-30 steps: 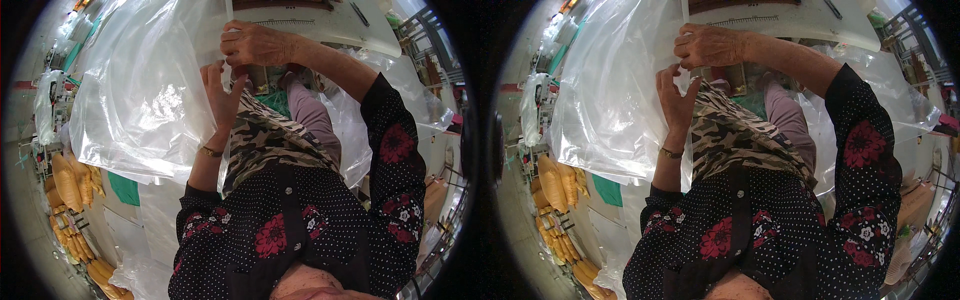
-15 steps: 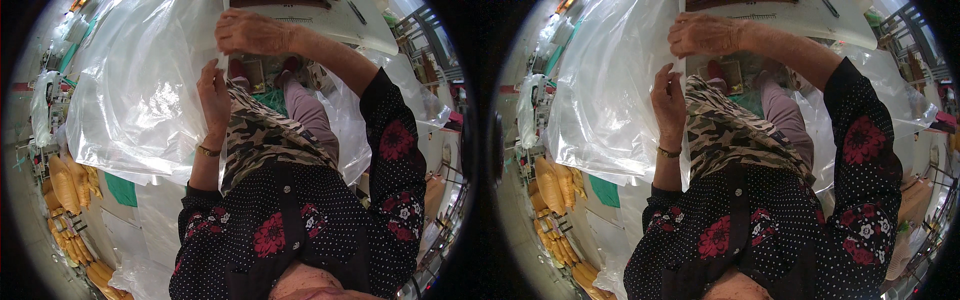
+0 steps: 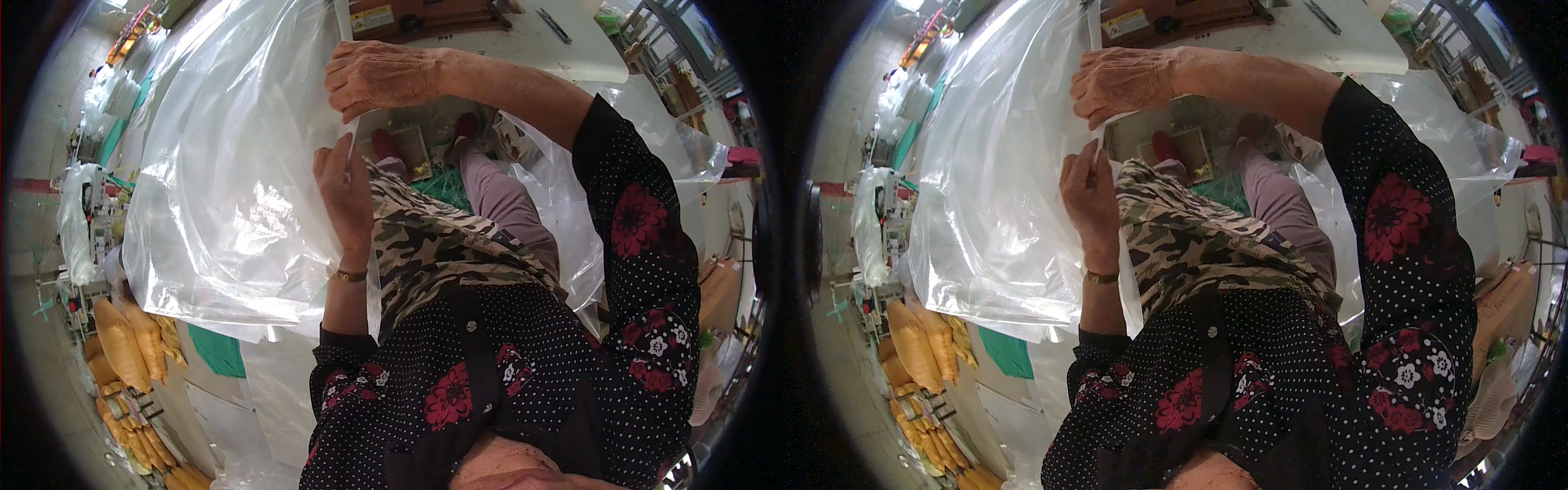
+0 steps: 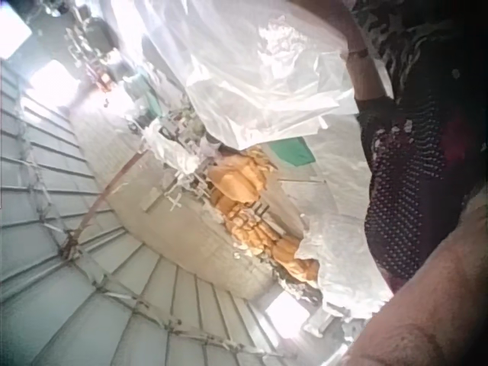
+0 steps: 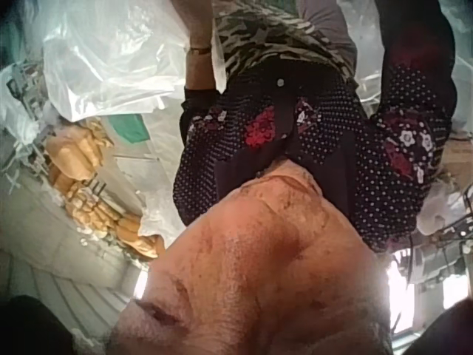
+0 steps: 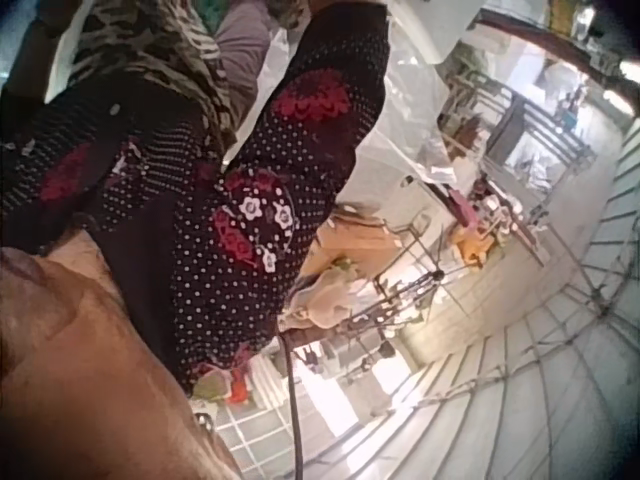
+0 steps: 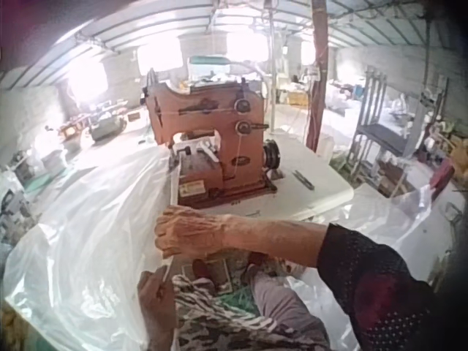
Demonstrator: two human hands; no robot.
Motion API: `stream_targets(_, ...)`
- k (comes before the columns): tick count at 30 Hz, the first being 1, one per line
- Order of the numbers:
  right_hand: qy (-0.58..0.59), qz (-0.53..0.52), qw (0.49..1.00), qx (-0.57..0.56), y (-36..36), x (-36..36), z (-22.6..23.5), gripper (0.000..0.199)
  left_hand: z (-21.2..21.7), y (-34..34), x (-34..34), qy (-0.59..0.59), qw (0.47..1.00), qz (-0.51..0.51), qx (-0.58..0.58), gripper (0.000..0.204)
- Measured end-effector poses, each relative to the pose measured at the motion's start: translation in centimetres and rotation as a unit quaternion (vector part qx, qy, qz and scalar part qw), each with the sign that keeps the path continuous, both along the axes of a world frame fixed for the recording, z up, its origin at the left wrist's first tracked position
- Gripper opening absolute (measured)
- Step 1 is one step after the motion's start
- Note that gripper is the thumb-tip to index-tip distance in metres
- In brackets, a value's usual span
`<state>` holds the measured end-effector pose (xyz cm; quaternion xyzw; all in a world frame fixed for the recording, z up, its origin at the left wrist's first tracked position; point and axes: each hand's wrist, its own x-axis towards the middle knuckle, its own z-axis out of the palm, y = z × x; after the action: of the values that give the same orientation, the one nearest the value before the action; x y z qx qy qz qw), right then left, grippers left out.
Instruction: The person is using an industrial sewing machine to join large clear plastic sheets.
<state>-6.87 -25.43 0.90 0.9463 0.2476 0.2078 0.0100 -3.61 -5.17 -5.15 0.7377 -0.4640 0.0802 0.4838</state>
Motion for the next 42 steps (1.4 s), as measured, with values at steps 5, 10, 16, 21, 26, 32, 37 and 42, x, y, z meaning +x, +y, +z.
stream_targets(5,-0.016,-0.015,0.998,-0.055,-1.9,1.1,1.2,0.022,1.3,0.4,1.4,-0.013,0.997,-0.072,0.024,0.020)
stream_targets(10,-0.165,-0.049,0.984,-0.053,-3.2,1.7,-0.8,0.031,0.1,-0.6,1.7,-0.118,0.985,-0.089,0.085,0.020)
stream_targets(16,-0.239,-0.351,0.866,0.263,-1.2,1.1,-5.4,0.039,-0.5,-1.8,2.0,-0.173,0.972,-0.098,0.126,0.022)
stream_targets(21,-0.343,-0.273,0.886,0.154,-1.6,1.6,-5.4,0.035,-1.1,-1.9,2.4,-0.178,0.968,-0.115,0.134,0.022)
stream_targets(26,-0.351,-0.274,0.884,0.144,-2.3,2.0,-5.5,0.027,-1.3,-2.9,3.1,-0.192,0.965,-0.107,0.146,0.022)
stream_targets(32,-0.345,-0.319,0.881,0.059,-4.2,2.3,-5.7,0.026,0.4,-6.3,4.6,-0.210,0.966,-0.108,0.105,0.020)
stream_targets(37,-0.317,-0.344,0.884,0.023,-5.1,3.1,-4.9,0.030,2.3,-10.0,6.7,-0.243,0.962,-0.084,0.098,0.013)
stream_targets(42,-0.322,-0.322,0.888,0.066,-6.1,3.8,-5.3,0.036,3.8,-13.5,8.4,-0.278,0.955,-0.055,0.088,0.007)
